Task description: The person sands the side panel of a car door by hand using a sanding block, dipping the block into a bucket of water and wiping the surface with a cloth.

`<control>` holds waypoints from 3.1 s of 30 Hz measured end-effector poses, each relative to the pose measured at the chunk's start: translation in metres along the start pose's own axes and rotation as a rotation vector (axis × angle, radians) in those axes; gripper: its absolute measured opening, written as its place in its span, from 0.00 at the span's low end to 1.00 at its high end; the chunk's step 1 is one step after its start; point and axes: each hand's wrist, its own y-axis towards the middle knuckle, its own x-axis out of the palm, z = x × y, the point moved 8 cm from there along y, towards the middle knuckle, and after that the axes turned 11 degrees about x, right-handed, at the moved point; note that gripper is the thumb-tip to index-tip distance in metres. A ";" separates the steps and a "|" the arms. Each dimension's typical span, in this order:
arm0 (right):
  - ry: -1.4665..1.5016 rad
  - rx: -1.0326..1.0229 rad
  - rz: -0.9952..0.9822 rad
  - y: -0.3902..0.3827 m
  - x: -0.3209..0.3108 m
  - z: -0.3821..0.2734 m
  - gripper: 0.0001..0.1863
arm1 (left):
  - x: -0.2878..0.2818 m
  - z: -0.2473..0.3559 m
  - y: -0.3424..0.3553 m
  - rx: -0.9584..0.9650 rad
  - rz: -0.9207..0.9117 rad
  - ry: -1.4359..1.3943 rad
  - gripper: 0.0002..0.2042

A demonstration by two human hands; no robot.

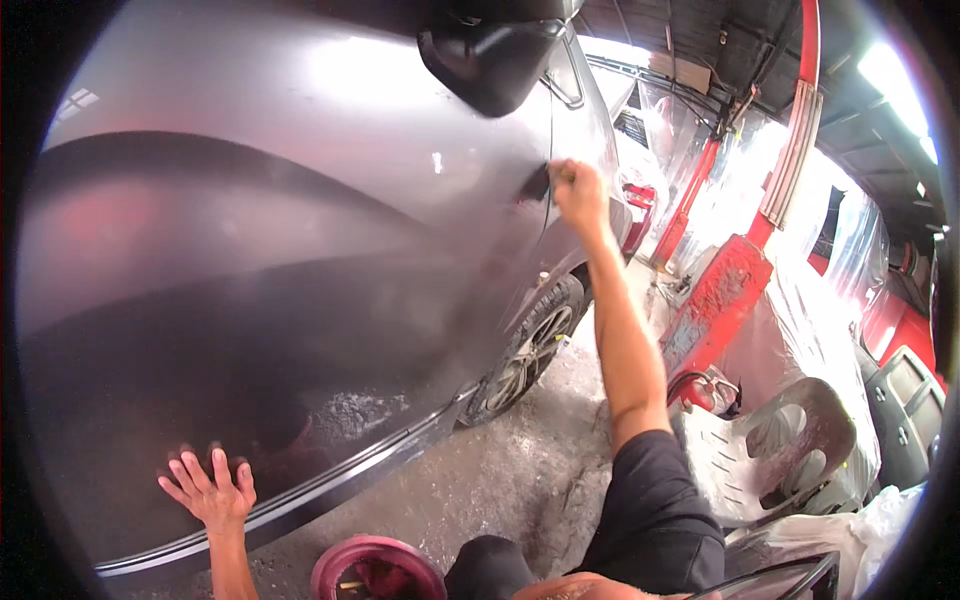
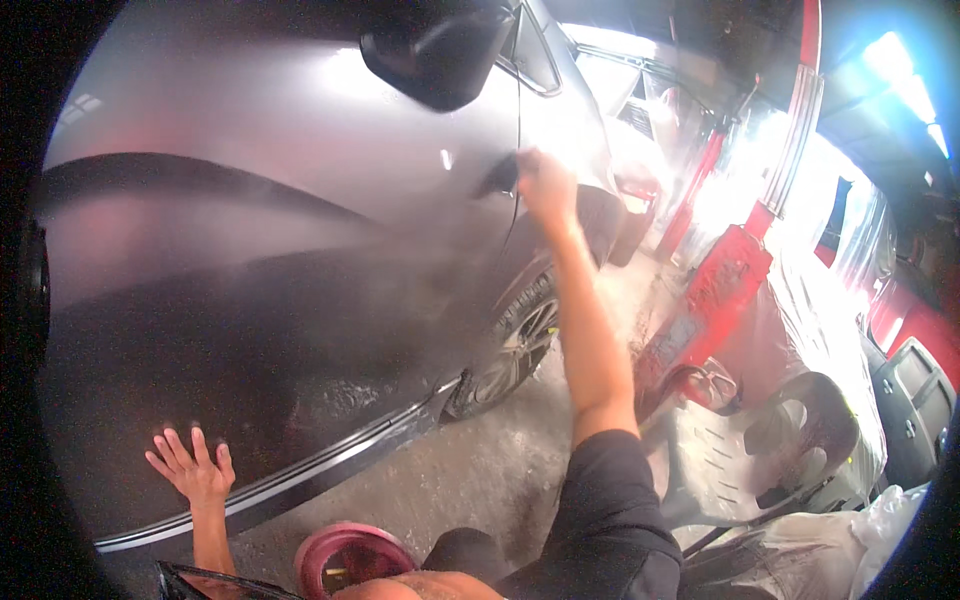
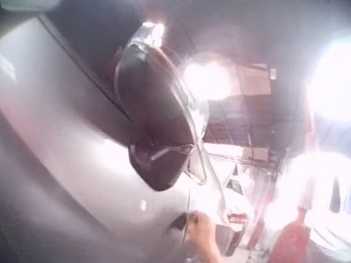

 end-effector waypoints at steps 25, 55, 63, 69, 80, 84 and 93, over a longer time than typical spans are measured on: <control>0.269 0.370 -1.009 -0.481 0.150 -0.089 0.18 | -0.085 0.082 -0.109 -0.163 -1.148 -1.065 0.22; 0.655 0.018 -1.026 -0.484 0.058 -0.302 0.12 | -0.056 0.117 -0.101 -0.547 -0.816 -1.351 0.08; 0.671 -0.004 -1.074 -0.484 0.062 -0.290 0.09 | -0.045 0.132 -0.109 -0.599 -0.997 -1.406 0.07; 0.806 0.130 -0.983 -0.472 0.056 -0.286 0.09 | -0.043 0.131 -0.109 -1.039 -0.679 -1.550 0.08; 0.717 0.125 -1.072 -0.484 0.061 -0.288 0.09 | -0.056 0.116 -0.097 -0.627 -0.795 -1.364 0.09; 0.711 0.111 -1.030 -0.482 0.082 -0.289 0.03 | -0.048 0.104 -0.095 -0.806 -0.800 -1.450 0.07; 1.148 0.787 -1.243 -0.490 0.100 -0.274 0.13 | -0.056 0.085 -0.093 -1.342 -0.616 -1.879 0.17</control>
